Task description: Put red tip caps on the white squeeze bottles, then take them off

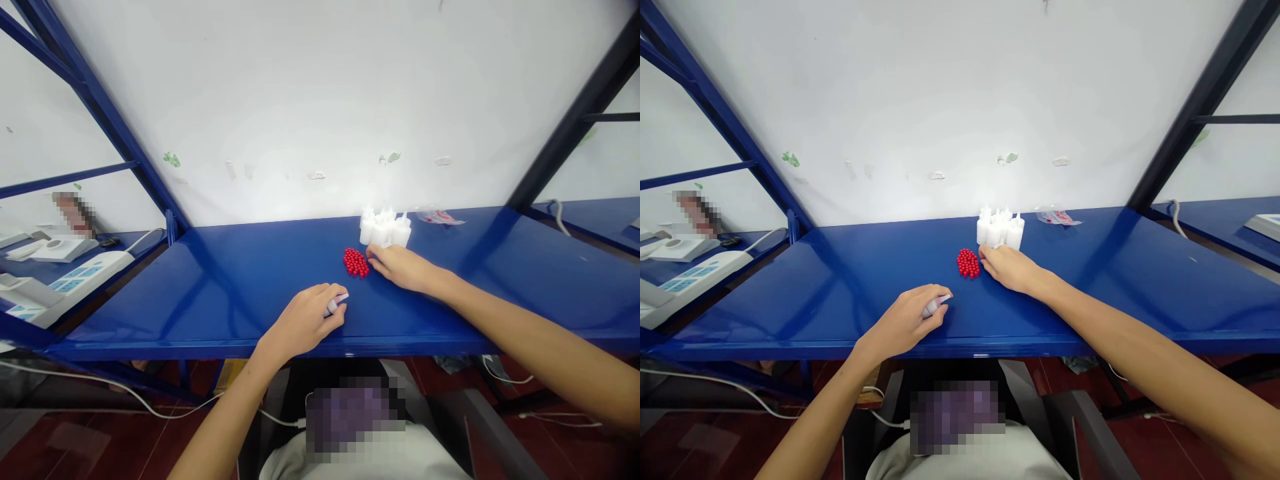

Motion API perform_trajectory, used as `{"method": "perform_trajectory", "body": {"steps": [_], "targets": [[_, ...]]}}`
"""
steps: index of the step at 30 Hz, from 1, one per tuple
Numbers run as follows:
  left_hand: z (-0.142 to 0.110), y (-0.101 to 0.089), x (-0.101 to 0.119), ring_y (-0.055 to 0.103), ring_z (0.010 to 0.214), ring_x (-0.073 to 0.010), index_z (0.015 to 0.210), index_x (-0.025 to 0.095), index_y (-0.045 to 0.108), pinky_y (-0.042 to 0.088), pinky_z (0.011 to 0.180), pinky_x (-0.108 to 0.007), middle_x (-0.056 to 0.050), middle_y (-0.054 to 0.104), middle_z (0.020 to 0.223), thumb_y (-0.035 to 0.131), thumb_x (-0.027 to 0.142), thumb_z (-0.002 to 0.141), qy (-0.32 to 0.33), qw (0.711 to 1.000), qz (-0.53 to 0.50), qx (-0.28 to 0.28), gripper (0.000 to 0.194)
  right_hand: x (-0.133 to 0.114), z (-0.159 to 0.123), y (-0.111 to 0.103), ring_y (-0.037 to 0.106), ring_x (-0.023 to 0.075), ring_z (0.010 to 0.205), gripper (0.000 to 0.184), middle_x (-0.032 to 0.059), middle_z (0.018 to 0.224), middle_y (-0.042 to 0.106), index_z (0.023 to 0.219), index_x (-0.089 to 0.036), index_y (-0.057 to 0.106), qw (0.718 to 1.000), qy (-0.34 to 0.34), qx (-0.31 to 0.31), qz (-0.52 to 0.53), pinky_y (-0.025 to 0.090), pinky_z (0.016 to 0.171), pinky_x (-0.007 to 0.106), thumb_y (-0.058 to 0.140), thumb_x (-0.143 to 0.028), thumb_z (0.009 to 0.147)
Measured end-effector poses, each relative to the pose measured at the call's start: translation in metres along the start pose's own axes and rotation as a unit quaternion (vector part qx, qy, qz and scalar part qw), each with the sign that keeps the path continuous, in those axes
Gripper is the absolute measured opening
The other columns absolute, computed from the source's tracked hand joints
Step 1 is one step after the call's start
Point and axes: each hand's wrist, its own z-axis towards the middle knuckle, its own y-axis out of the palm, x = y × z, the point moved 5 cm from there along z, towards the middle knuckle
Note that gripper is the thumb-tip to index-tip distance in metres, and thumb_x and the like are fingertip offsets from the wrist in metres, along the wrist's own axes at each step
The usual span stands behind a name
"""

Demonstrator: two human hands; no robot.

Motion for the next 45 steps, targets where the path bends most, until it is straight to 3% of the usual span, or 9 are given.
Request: {"method": "perform_trajectory", "body": {"steps": [4,8,14,24,33,38,45], "targets": [[0.000,0.000,0.000,0.060,0.091,-0.0185,0.114,0.021,0.055,0.046,0.085,-0.031,-0.004,0.066,0.102,0.042,0.029,0.100,0.003,1.000,0.002,-0.001,0.021,-0.001,0.003,-0.002,0.062,0.0234,0.083,0.022,0.0127,0.094,0.065,0.100,-0.016,0.059,0.999,-0.021,0.029,-0.013,0.041,0.067,0.031,0.040,-0.026,0.098],[-0.001,0.000,0.001,0.059,0.090,-0.0181,0.112,0.020,0.055,0.045,0.084,-0.031,-0.004,0.065,0.101,0.042,0.029,0.100,0.004,1.000,-0.001,-0.004,0.020,-0.003,0.001,-0.012,0.060,0.0200,0.077,0.017,0.0104,0.093,0.063,0.090,-0.016,0.062,0.995,-0.026,0.096,0.009,0.042,0.070,0.031,0.048,-0.026,0.092],[-0.001,0.000,0.001,0.060,0.092,-0.0178,0.111,0.020,0.056,0.045,0.085,-0.030,-0.004,0.065,0.101,0.038,0.030,0.102,0.003,1.000,-0.010,-0.008,0.022,-0.002,0.001,-0.014,0.057,0.0167,0.071,0.013,0.0067,0.084,0.063,0.091,-0.016,0.063,0.986,-0.055,0.145,0.058,0.043,0.069,0.029,0.051,-0.020,0.088],[-0.001,0.000,-0.001,0.061,0.092,-0.0181,0.109,0.021,0.056,0.046,0.086,-0.030,-0.004,0.065,0.099,0.039,0.033,0.102,0.006,1.000,-0.009,-0.002,0.023,0.003,0.006,-0.004,0.065,0.0179,0.072,0.019,0.0054,0.085,0.073,0.094,-0.018,0.069,0.991,-0.040,0.093,0.088,0.045,0.067,0.028,0.050,-0.020,0.091],[-0.001,0.001,-0.001,0.060,0.092,-0.0180,0.110,0.021,0.055,0.045,0.086,-0.031,-0.004,0.065,0.101,0.038,0.032,0.102,0.005,1.000,-0.010,-0.008,0.022,0.005,0.008,0.002,0.067,0.0194,0.076,0.019,0.0066,0.088,0.074,0.092,-0.018,0.069,0.992,-0.030,0.107,0.064,0.046,0.068,0.028,0.050,-0.020,0.092],[0.000,0.001,-0.002,0.060,0.093,-0.0180,0.110,0.021,0.055,0.045,0.086,-0.030,-0.004,0.065,0.102,0.039,0.033,0.102,0.006,1.000,-0.009,-0.005,0.022,0.007,0.008,0.004,0.069,0.0205,0.078,0.016,0.0070,0.088,0.075,0.098,-0.019,0.069,0.993,-0.006,0.096,0.066,0.049,0.070,0.028,0.055,-0.022,0.091],[0.000,0.001,-0.001,0.061,0.092,-0.0179,0.110,0.021,0.056,0.046,0.085,-0.030,-0.004,0.065,0.099,0.039,0.032,0.101,0.009,1.000,-0.005,0.000,0.022,0.011,0.009,0.008,0.071,0.0218,0.090,0.028,0.0073,0.099,0.075,0.115,-0.019,0.062,0.993,0.005,0.093,0.073,0.052,0.079,0.030,0.055,-0.016,0.088]]}}
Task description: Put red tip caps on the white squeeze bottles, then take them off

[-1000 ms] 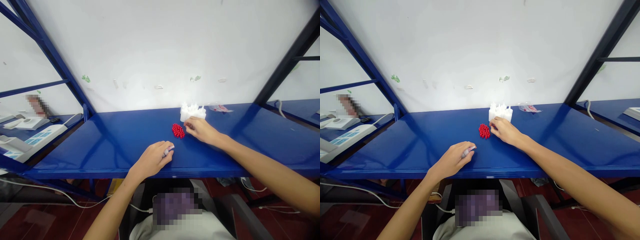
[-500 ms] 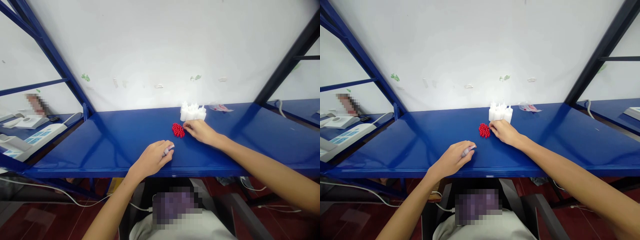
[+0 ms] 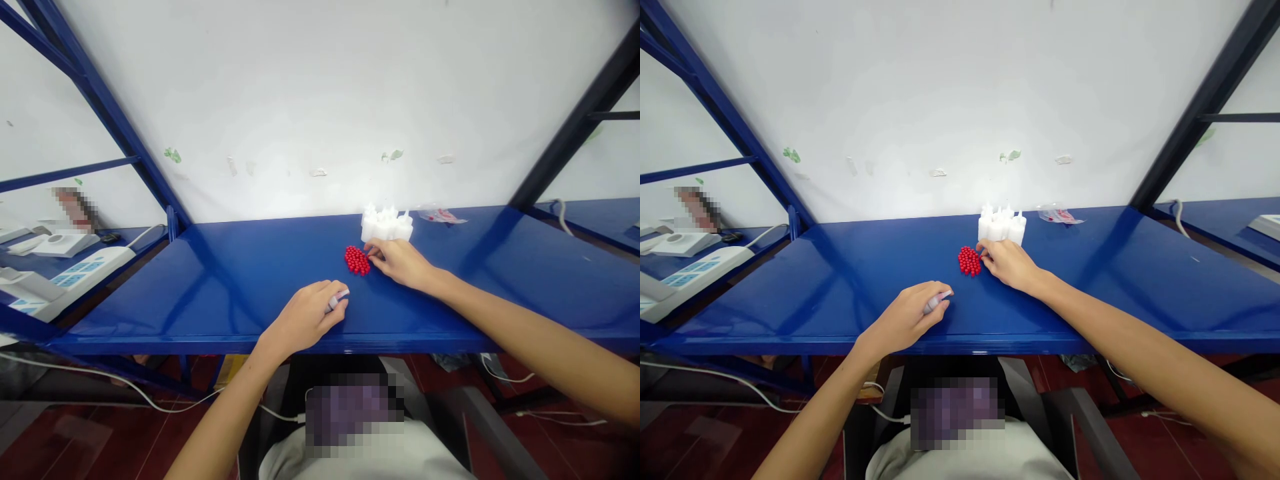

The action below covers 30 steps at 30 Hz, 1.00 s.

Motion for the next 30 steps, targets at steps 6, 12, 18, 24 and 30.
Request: {"method": "perform_trajectory", "body": {"steps": [6,12,18,24,30], "targets": [[0.000,0.001,0.000,0.061,0.092,-0.0182,0.110,0.020,0.055,0.046,0.086,-0.031,-0.004,0.065,0.100,0.039,0.033,0.102,-0.002,1.000,-0.002,-0.008,0.022,-0.004,0.003,0.001,0.071,0.0214,0.089,0.024,0.0069,0.100,0.075,0.109,-0.019,0.063,1.000,0.001,0.008,0.001,0.051,0.076,0.030,0.054,-0.014,0.087],[0.000,0.001,0.000,0.060,0.092,-0.0182,0.111,0.021,0.055,0.046,0.086,-0.031,-0.004,0.065,0.100,0.038,0.033,0.102,-0.002,1.000,-0.002,-0.009,0.023,-0.006,0.006,0.002,0.069,0.0194,0.082,0.018,0.0049,0.098,0.075,0.104,-0.020,0.063,1.000,-0.002,0.019,0.000,0.048,0.069,0.028,0.055,-0.017,0.089],[0.000,0.000,0.000,0.060,0.091,-0.0181,0.110,0.020,0.055,0.046,0.085,-0.031,-0.005,0.065,0.100,0.038,0.033,0.102,-0.002,1.000,-0.002,-0.012,0.023,0.000,0.008,0.003,0.064,0.0169,0.070,0.011,0.0042,0.086,0.073,0.096,-0.019,0.063,1.000,-0.007,0.023,-0.013,0.043,0.063,0.027,0.056,-0.022,0.089],[-0.001,0.000,0.000,0.060,0.091,-0.0181,0.112,0.021,0.054,0.045,0.084,-0.030,-0.004,0.065,0.101,0.039,0.033,0.101,-0.007,1.000,-0.008,-0.006,0.022,-0.016,-0.002,-0.018,0.061,0.0172,0.064,0.023,0.0056,0.076,0.069,0.094,-0.018,0.064,0.997,-0.023,0.075,-0.011,0.042,0.061,0.029,0.047,-0.033,0.096],[-0.001,-0.002,-0.002,0.058,0.080,-0.0158,0.111,0.021,0.049,0.043,0.072,-0.027,-0.001,0.064,0.095,0.045,0.037,0.100,-0.030,0.999,-0.039,-0.003,0.019,-0.079,-0.030,-0.018,0.059,0.0155,0.070,0.032,0.0063,0.088,0.069,0.105,-0.017,0.060,0.966,-0.257,-0.008,0.026,0.043,0.066,0.027,0.039,-0.041,0.101]]}}
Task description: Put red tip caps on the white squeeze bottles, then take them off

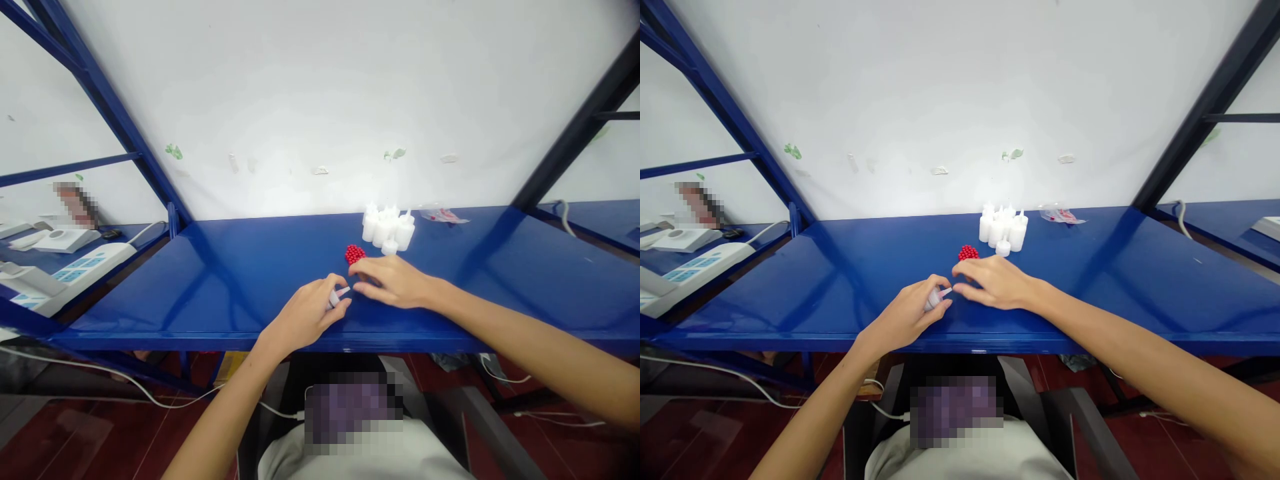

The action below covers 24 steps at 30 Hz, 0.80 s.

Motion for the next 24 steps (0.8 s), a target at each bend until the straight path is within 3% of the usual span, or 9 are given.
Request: {"method": "perform_trajectory", "body": {"steps": [3,7,9,11,13,15,20,24], "targets": [[0.000,0.000,-0.001,0.056,0.076,-0.0150,0.104,0.021,0.050,0.041,0.068,-0.026,0.000,0.062,0.092,0.048,0.039,0.099,-0.009,1.000,-0.018,0.000,0.018,-0.017,0.002,0.013,0.052,0.0133,0.062,0.033,0.0044,0.084,0.065,0.099,-0.017,0.058,0.998,-0.056,-0.031,-0.029,0.037,0.059,0.026,0.033,-0.039,0.103],[0.001,0.000,0.000,0.055,0.074,-0.0139,0.119,0.023,0.047,0.040,0.066,-0.025,0.001,0.062,0.090,0.053,0.044,0.096,-0.017,0.999,-0.034,-0.001,0.032,-0.008,0.001,0.006,0.047,0.0136,0.058,0.032,0.0040,0.077,0.061,0.089,-0.018,0.054,0.998,-0.044,0.023,-0.033,0.035,0.059,0.026,0.029,-0.034,0.102],[0.000,-0.001,0.000,0.054,0.072,-0.0137,0.115,0.022,0.051,0.039,0.066,-0.025,0.001,0.061,0.086,0.050,0.047,0.097,-0.015,1.000,-0.011,0.008,0.031,0.012,-0.003,-0.011,0.047,0.0148,0.058,0.029,0.0050,0.074,0.061,0.086,-0.018,0.054,0.995,0.025,0.076,-0.055,0.034,0.059,0.028,0.031,-0.032,0.098],[-0.001,-0.003,0.001,0.052,0.068,-0.0133,0.095,0.020,0.056,0.037,0.065,-0.026,0.001,0.058,0.080,0.044,0.047,0.099,-0.009,0.999,0.035,0.023,0.030,0.039,-0.010,-0.032,0.048,0.0165,0.058,0.025,0.0059,0.072,0.062,0.086,-0.018,0.056,0.976,0.144,0.117,-0.115,0.032,0.058,0.029,0.035,-0.030,0.094],[-0.001,-0.004,0.002,0.048,0.065,-0.0129,0.078,0.019,0.051,0.034,0.063,-0.027,0.000,0.054,0.075,0.037,0.044,0.102,-0.003,0.996,0.076,0.037,0.038,0.064,-0.017,-0.049,0.052,0.0191,0.061,0.022,0.0069,0.071,0.064,0.085,-0.018,0.059,0.945,0.253,0.108,-0.178,0.029,0.058,0.030,0.040,-0.030,0.090],[-0.001,-0.005,0.002,0.046,0.064,-0.0132,0.074,0.019,0.048,0.033,0.062,-0.028,0.001,0.051,0.073,0.034,0.038,0.103,-0.001,0.995,0.093,0.042,0.037,0.081,-0.023,-0.057,0.056,0.0212,0.062,0.022,0.0076,0.071,0.066,0.083,-0.019,0.062,0.920,0.318,0.091,-0.210,0.029,0.058,0.031,0.043,-0.029,0.087],[-0.001,-0.005,0.000,0.050,0.069,-0.0152,0.090,0.020,0.050,0.038,0.067,-0.029,-0.001,0.056,0.082,0.032,0.024,0.101,-0.013,0.998,0.052,0.037,0.022,0.096,-0.024,-0.048,0.060,0.0240,0.065,0.027,0.0101,0.069,0.068,0.085,-0.017,0.067,0.907,0.358,0.031,-0.222,0.032,0.057,0.031,0.046,-0.035,0.088],[-0.001,-0.004,-0.003,0.056,0.084,-0.0174,0.110,0.020,0.052,0.044,0.077,-0.031,-0.005,0.060,0.099,0.034,0.030,0.103,-0.015,0.999,0.001,0.051,0.022,0.096,-0.025,-0.047,0.062,0.0247,0.067,0.032,0.0103,0.074,0.069,0.092,-0.017,0.067,0.899,0.380,0.043,-0.213,0.034,0.059,0.031,0.045,-0.040,0.091]]}}
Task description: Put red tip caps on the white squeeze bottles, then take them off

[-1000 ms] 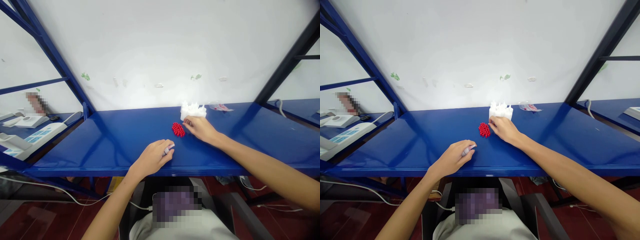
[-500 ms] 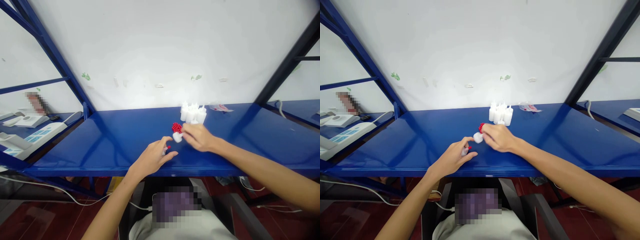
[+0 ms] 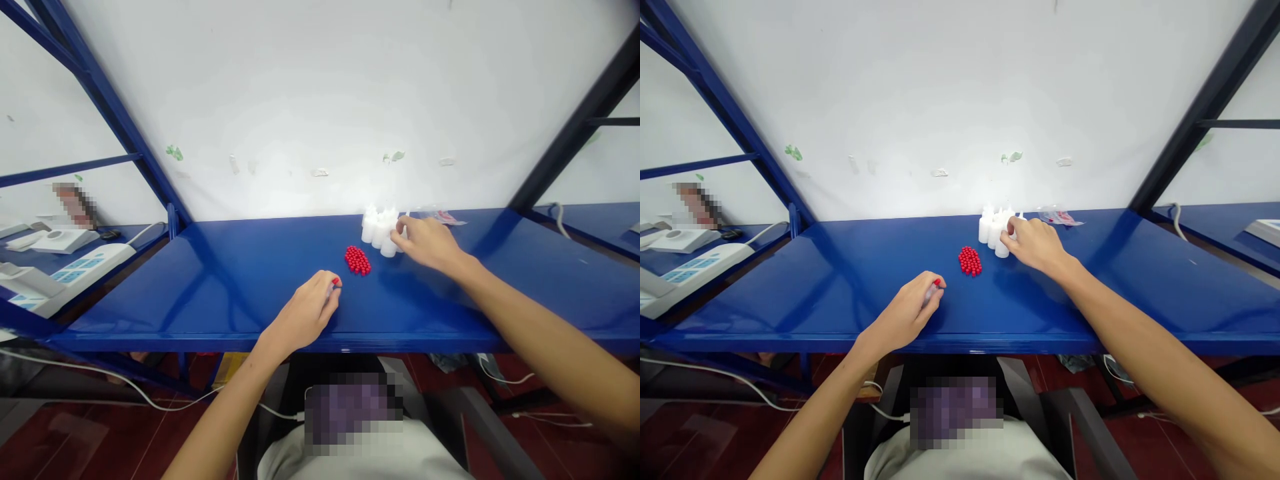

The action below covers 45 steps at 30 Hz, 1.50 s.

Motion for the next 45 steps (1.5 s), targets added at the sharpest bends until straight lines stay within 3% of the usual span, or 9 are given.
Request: {"method": "perform_trajectory", "body": {"steps": [3,6,10,15,19,23,29,35,45], "targets": [[0.001,0.002,0.000,0.058,0.094,-0.0191,0.125,0.024,0.052,0.045,0.085,-0.033,-0.006,0.061,0.108,0.042,0.037,0.102,0.015,1.000,-0.013,-0.012,0.029,-0.007,-0.006,-0.007,0.059,0.0227,0.063,0.036,0.0077,0.068,0.066,0.092,-0.017,0.065,0.998,-0.014,0.026,0.047,0.034,0.060,0.031,0.041,-0.043,0.094],[0.001,0.003,-0.001,0.059,0.102,-0.0205,0.130,0.026,0.049,0.045,0.091,-0.035,-0.005,0.063,0.115,0.048,0.039,0.099,0.013,0.999,-0.031,-0.020,0.033,-0.042,-0.023,-0.009,0.056,0.0183,0.060,0.036,0.0044,0.069,0.065,0.099,-0.017,0.063,0.975,-0.169,-0.001,0.144,0.036,0.062,0.030,0.040,-0.045,0.097],[0.001,0.006,-0.003,0.059,0.087,-0.0180,0.108,0.021,0.053,0.045,0.079,-0.030,-0.003,0.065,0.101,0.051,0.045,0.097,0.002,0.999,-0.037,-0.035,0.026,-0.097,-0.057,0.000,0.057,0.0158,0.070,0.034,0.0054,0.089,0.066,0.108,-0.018,0.057,0.897,-0.391,-0.074,0.193,0.038,0.063,0.027,0.041,-0.046,0.100],[0.001,0.008,0.001,0.051,0.074,-0.0149,0.086,0.020,0.048,0.040,0.068,-0.028,0.000,0.059,0.087,0.044,0.044,0.100,0.031,0.998,-0.017,-0.042,0.029,-0.119,-0.071,0.003,0.045,0.0137,0.062,0.036,0.0027,0.080,0.058,0.089,-0.019,0.054,0.870,-0.457,-0.038,0.180,0.033,0.060,0.027,0.027,-0.037,0.105],[0.000,0.006,0.007,0.050,0.081,-0.0166,0.093,0.019,0.051,0.041,0.074,-0.029,-0.003,0.057,0.091,0.036,0.030,0.103,0.065,0.997,0.018,-0.040,0.021,-0.116,-0.068,0.002,0.044,0.0133,0.061,0.035,0.0008,0.074,0.054,0.082,-0.020,0.048,0.862,-0.436,-0.072,0.248,0.034,0.061,0.027,0.027,-0.036,0.105],[0.000,0.002,0.008,0.052,0.091,-0.0190,0.116,0.020,0.054,0.043,0.084,-0.032,-0.006,0.057,0.098,0.032,0.022,0.103,0.066,0.996,0.046,-0.024,0.025,-0.094,-0.051,0.002,0.044,0.0137,0.058,0.038,-0.0004,0.065,0.049,0.073,-0.022,0.039,0.892,-0.328,-0.071,0.302,0.034,0.060,0.027,0.023,-0.037,0.104],[0.001,0.006,0.005,0.057,0.097,-0.0197,0.115,0.020,0.054,0.044,0.089,-0.033,-0.006,0.063,0.105,0.034,0.030,0.104,0.056,0.997,0.044,-0.040,0.025,-0.054,-0.028,0.013,0.055,0.0210,0.062,0.024,0.0069,0.075,0.062,0.095,-0.020,0.048,0.969,-0.201,-0.111,0.091,0.033,0.059,0.031,0.029,-0.033,0.100],[0.001,0.006,0.004,0.057,0.093,-0.0191,0.110,0.020,0.055,0.044,0.087,-0.032,-0.005,0.063,0.102,0.034,0.030,0.104,0.052,0.996,0.047,-0.053,0.024,-0.048,-0.024,0.034,0.062,0.0262,0.070,0.027,0.0133,0.086,0.068,0.103,-0.018,0.051,0.970,-0.177,-0.167,-0.010,0.033,0.058,0.032,0.032,-0.035,0.099],[0.002,0.008,0.003,0.057,0.094,-0.0196,0.110,0.020,0.054,0.045,0.088,-0.033,-0.005,0.063,0.102,0.034,0.031,0.104,0.055,0.995,0.051,-0.058,0.024,-0.038,-0.015,0.046,0.065,0.0232,0.085,0.022,0.0107,0.098,0.069,0.107,-0.020,0.053,0.971,-0.134,-0.184,0.076,0.042,0.070,0.029,0.036,-0.033,0.099]]}}
